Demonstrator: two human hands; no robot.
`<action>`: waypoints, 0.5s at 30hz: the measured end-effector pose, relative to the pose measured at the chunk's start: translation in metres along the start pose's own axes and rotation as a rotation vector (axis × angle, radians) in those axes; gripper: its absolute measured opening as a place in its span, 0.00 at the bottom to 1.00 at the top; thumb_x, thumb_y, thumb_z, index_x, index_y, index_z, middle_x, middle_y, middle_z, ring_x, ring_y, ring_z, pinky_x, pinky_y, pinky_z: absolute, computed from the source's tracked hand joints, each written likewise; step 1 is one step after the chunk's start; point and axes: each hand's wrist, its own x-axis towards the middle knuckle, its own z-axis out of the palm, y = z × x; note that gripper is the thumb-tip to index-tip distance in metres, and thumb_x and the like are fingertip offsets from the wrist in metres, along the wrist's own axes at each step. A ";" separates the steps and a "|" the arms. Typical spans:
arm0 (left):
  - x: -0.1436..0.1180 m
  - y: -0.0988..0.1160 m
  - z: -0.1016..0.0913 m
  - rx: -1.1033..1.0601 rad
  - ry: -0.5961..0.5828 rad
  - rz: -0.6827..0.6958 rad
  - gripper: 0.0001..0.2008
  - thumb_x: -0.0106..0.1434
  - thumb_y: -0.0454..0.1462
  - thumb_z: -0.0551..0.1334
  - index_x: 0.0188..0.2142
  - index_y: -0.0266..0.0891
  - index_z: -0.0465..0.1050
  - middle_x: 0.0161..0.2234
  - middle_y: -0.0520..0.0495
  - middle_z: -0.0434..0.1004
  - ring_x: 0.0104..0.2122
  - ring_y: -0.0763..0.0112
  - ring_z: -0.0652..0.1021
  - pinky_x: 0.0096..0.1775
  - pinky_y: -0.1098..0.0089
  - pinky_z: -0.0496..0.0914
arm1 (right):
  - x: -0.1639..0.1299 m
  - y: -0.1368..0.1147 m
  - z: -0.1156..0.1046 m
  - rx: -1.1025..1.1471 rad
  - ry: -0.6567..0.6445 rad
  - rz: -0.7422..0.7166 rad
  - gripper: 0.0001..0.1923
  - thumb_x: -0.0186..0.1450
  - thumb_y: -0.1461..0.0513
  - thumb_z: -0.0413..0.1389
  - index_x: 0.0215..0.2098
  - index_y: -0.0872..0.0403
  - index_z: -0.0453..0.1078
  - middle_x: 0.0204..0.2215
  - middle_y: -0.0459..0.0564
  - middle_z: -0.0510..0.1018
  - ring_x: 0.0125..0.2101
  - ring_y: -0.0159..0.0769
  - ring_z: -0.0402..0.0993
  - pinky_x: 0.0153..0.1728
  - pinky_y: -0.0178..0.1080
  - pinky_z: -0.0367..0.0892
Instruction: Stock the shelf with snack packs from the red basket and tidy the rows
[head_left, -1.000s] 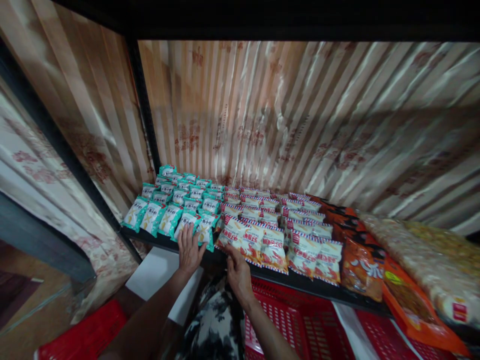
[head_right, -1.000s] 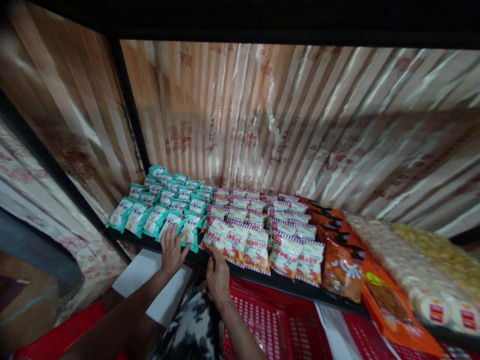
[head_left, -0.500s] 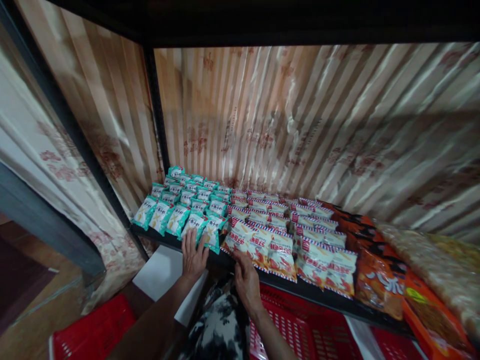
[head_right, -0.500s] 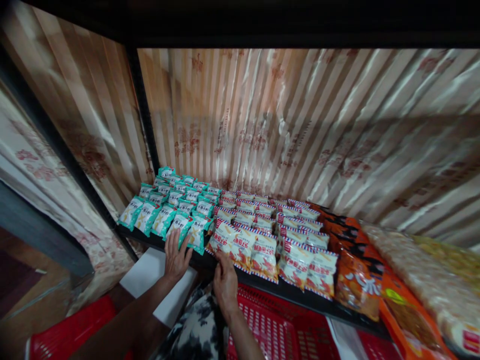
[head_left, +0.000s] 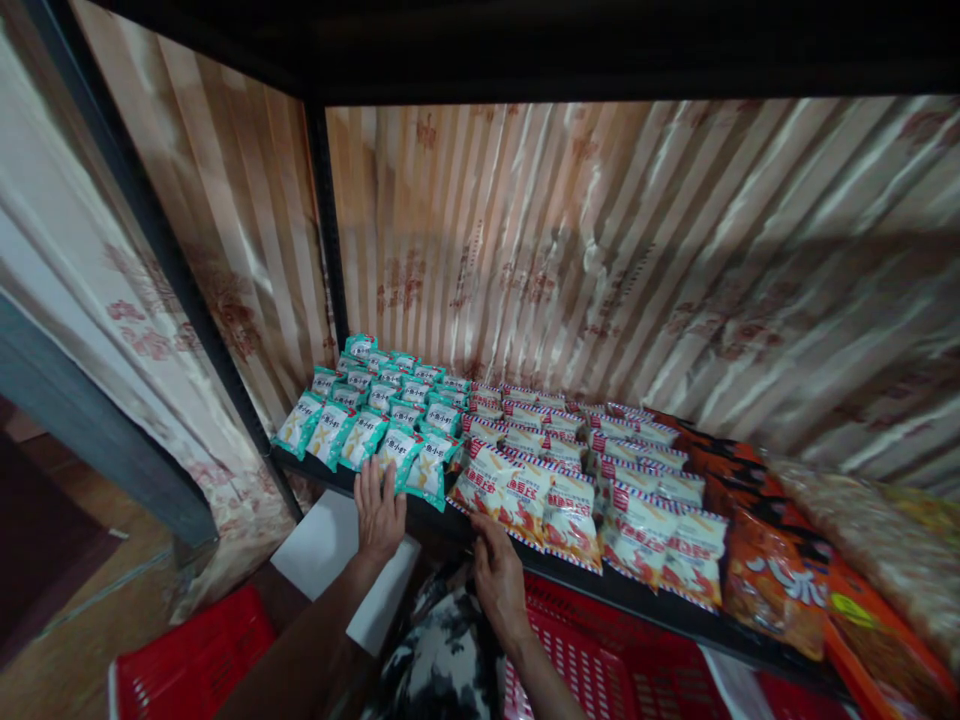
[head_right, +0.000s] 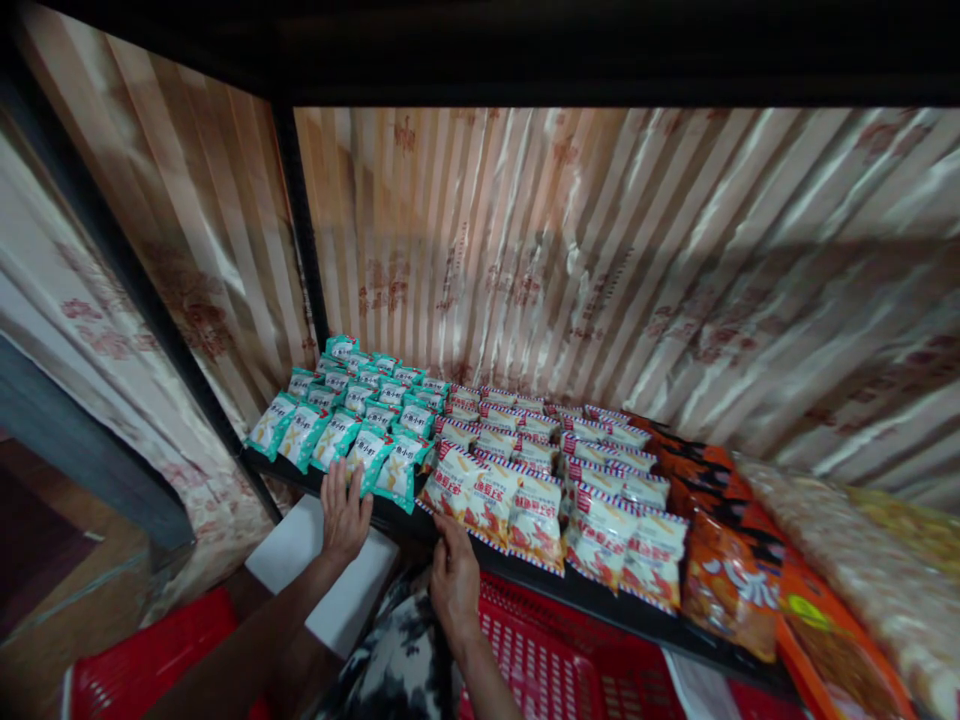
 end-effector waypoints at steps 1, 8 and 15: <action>0.004 -0.006 -0.002 0.005 0.034 -0.047 0.25 0.66 0.37 0.50 0.61 0.32 0.54 0.64 0.32 0.46 0.64 0.51 0.47 0.59 0.47 0.51 | -0.001 0.000 -0.001 -0.001 0.003 0.003 0.16 0.61 0.62 0.47 0.42 0.55 0.73 0.43 0.56 0.78 0.45 0.41 0.73 0.49 0.48 0.68; 0.032 -0.046 -0.003 0.059 0.150 -0.231 0.25 0.67 0.40 0.49 0.61 0.31 0.54 0.62 0.28 0.51 0.63 0.49 0.50 0.57 0.45 0.54 | -0.006 0.002 -0.002 0.024 0.009 0.049 0.16 0.60 0.61 0.47 0.41 0.55 0.74 0.42 0.55 0.78 0.44 0.41 0.75 0.48 0.47 0.70; 0.038 -0.048 0.005 0.027 0.344 -0.140 0.31 0.65 0.37 0.51 0.65 0.44 0.42 0.65 0.38 0.46 0.63 0.52 0.51 0.58 0.46 0.55 | -0.008 0.004 -0.014 0.033 0.013 0.123 0.13 0.61 0.59 0.51 0.41 0.46 0.74 0.45 0.50 0.77 0.48 0.43 0.71 0.49 0.44 0.70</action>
